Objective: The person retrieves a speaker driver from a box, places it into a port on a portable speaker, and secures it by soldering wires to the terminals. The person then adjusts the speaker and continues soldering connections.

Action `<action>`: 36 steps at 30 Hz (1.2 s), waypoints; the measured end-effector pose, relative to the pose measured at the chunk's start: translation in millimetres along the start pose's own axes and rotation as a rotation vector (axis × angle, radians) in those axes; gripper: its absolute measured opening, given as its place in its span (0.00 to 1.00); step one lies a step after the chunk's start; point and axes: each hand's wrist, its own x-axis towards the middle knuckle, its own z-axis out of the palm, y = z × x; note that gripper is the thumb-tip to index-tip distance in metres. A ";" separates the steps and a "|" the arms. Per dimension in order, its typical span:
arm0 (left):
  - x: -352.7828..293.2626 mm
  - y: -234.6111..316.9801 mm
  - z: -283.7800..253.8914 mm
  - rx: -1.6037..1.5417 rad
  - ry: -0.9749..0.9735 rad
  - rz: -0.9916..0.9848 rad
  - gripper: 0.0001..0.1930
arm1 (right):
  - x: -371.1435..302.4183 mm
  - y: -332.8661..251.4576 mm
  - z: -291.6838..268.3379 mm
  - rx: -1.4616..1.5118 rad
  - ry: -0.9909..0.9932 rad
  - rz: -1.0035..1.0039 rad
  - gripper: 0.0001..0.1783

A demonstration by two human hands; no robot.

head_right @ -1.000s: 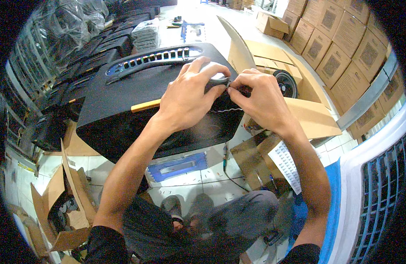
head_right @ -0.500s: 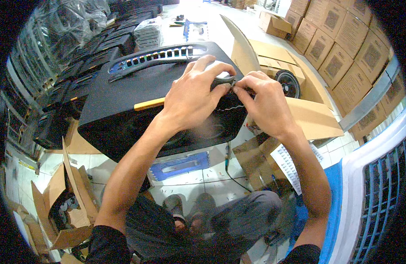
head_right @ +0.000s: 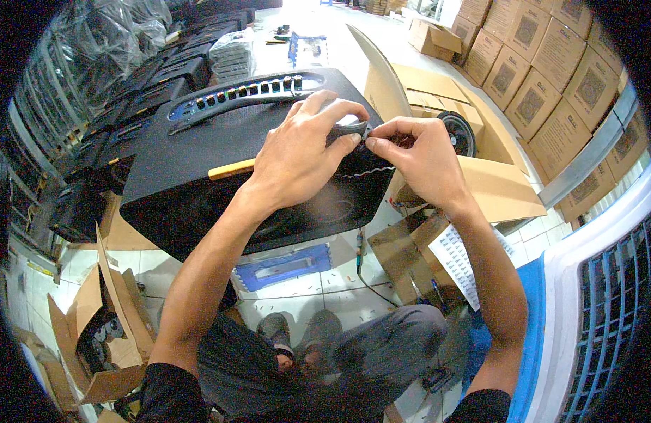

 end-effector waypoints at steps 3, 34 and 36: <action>-0.1 -0.5 -0.9 0.000 -0.003 0.003 0.16 | 0.0 -1.3 -0.5 0.032 -0.003 0.029 0.11; 30.5 -6.2 -20.3 -0.205 -0.063 -0.215 0.38 | -33.6 21.7 -17.9 -0.022 -0.008 0.131 0.09; 33.5 -16.3 -26.0 -0.324 -0.170 -0.172 0.36 | -32.2 23.1 -19.0 0.085 -0.005 0.120 0.09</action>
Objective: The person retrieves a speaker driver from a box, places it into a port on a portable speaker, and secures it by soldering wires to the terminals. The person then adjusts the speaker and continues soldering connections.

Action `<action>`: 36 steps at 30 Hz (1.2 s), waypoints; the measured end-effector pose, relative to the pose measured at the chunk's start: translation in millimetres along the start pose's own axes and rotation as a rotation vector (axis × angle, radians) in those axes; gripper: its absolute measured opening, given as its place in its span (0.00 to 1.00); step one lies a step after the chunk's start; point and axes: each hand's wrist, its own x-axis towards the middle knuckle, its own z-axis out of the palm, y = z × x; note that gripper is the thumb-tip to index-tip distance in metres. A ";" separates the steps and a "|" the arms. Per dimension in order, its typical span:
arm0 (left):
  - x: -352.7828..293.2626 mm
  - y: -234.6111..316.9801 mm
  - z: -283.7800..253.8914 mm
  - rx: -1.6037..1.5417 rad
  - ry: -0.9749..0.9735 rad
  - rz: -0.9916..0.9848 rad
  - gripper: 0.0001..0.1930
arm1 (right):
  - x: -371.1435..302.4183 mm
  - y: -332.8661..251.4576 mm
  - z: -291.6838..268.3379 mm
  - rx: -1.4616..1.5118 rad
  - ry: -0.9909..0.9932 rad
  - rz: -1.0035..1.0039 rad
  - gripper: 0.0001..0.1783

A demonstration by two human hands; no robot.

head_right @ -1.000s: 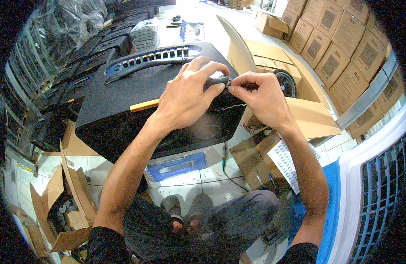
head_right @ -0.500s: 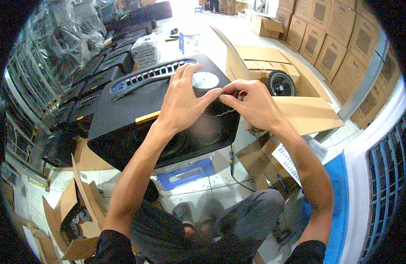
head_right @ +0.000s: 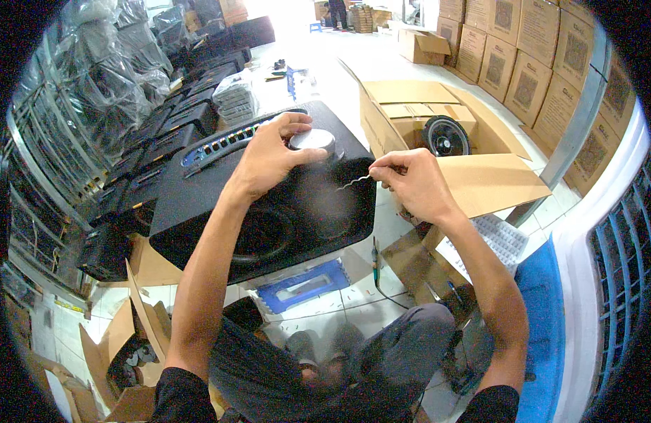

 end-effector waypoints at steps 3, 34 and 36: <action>7.7 -14.4 -19.2 -0.101 -0.215 0.086 0.37 | 2.7 1.0 -1.0 0.123 -0.061 -0.048 0.09; 11.3 1.2 -3.2 0.237 -0.070 0.094 0.37 | 37.4 -13.2 -9.2 0.090 -0.165 -0.095 0.09; 6.0 5.0 5.7 0.477 0.013 0.083 0.40 | 40.6 -13.4 -8.9 0.039 -0.156 -0.110 0.09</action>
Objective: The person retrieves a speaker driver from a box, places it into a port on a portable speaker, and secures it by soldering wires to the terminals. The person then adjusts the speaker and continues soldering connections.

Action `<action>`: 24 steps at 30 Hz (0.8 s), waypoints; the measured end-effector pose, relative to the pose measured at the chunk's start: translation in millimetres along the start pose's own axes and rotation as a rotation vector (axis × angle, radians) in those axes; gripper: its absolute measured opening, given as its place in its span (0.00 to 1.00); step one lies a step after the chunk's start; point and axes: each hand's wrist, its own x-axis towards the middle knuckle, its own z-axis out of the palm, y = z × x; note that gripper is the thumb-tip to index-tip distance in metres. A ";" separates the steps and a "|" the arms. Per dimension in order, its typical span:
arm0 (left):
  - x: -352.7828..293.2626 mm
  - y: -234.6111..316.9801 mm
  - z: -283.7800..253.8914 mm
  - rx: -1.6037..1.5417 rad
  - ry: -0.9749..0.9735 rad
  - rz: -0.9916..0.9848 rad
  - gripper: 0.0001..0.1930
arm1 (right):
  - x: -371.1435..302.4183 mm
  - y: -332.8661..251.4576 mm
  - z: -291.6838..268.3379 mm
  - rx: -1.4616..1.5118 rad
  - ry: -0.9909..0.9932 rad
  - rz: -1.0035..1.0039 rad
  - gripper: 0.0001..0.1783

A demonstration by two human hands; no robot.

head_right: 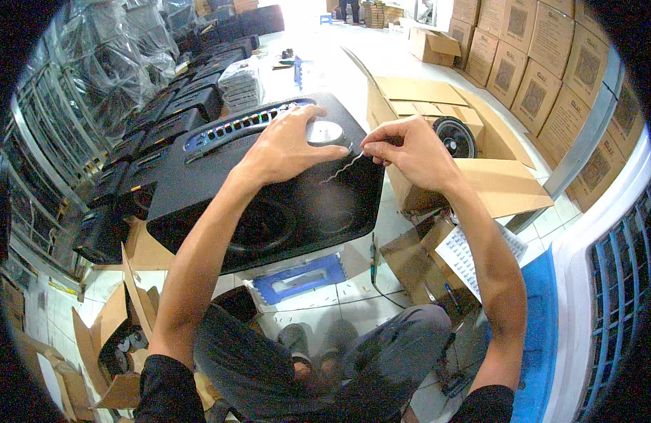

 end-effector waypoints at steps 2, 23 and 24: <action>0.1 4.6 0.6 0.031 -0.012 -0.073 0.42 | 1.1 0.0 0.5 -0.027 0.002 -0.005 0.08; 4.4 -20.2 -1.8 -0.621 -0.212 0.230 0.34 | -11.2 -5.1 -2.3 -0.093 -0.006 -0.081 0.07; 4.4 -20.5 -0.6 -0.622 -0.192 0.241 0.34 | -10.9 -5.3 -1.5 -0.104 -0.010 -0.109 0.07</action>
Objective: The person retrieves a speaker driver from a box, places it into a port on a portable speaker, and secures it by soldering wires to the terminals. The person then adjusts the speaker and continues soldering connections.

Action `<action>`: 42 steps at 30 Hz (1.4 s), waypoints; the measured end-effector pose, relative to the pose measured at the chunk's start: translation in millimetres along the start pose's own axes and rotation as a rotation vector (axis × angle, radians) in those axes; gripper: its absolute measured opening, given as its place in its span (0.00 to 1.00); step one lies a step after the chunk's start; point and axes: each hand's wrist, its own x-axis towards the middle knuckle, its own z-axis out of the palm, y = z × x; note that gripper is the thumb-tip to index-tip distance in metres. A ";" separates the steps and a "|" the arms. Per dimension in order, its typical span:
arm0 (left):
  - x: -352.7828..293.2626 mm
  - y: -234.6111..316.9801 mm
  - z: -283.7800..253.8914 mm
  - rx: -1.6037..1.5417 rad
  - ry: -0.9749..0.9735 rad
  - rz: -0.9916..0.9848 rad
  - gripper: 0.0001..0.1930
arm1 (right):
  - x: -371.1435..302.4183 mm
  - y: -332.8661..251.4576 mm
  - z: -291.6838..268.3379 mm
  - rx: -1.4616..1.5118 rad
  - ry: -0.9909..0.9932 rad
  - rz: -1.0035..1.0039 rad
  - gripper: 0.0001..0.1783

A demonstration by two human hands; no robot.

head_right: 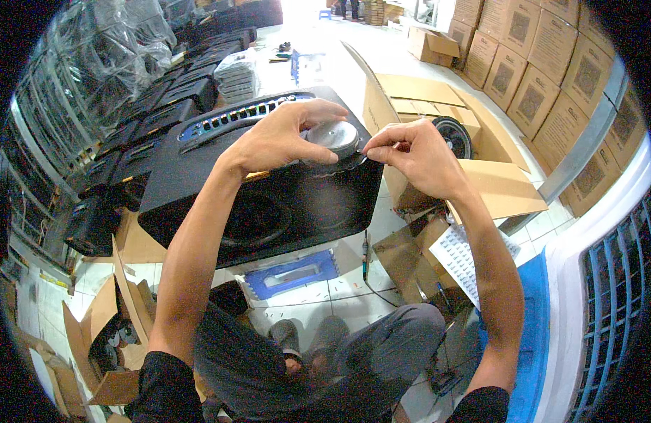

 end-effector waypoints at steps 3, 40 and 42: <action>2.7 -2.6 -0.1 0.085 0.020 0.044 0.34 | 1.1 -0.9 1.2 -0.018 0.007 -0.069 0.07; 0.2 8.9 13.9 0.150 0.004 -0.127 0.31 | 26.0 38.2 -8.7 -0.140 0.006 -0.101 0.13; -0.1 10.5 13.9 0.155 0.005 -0.152 0.31 | 25.8 37.3 -8.4 -0.118 -0.004 -0.054 0.13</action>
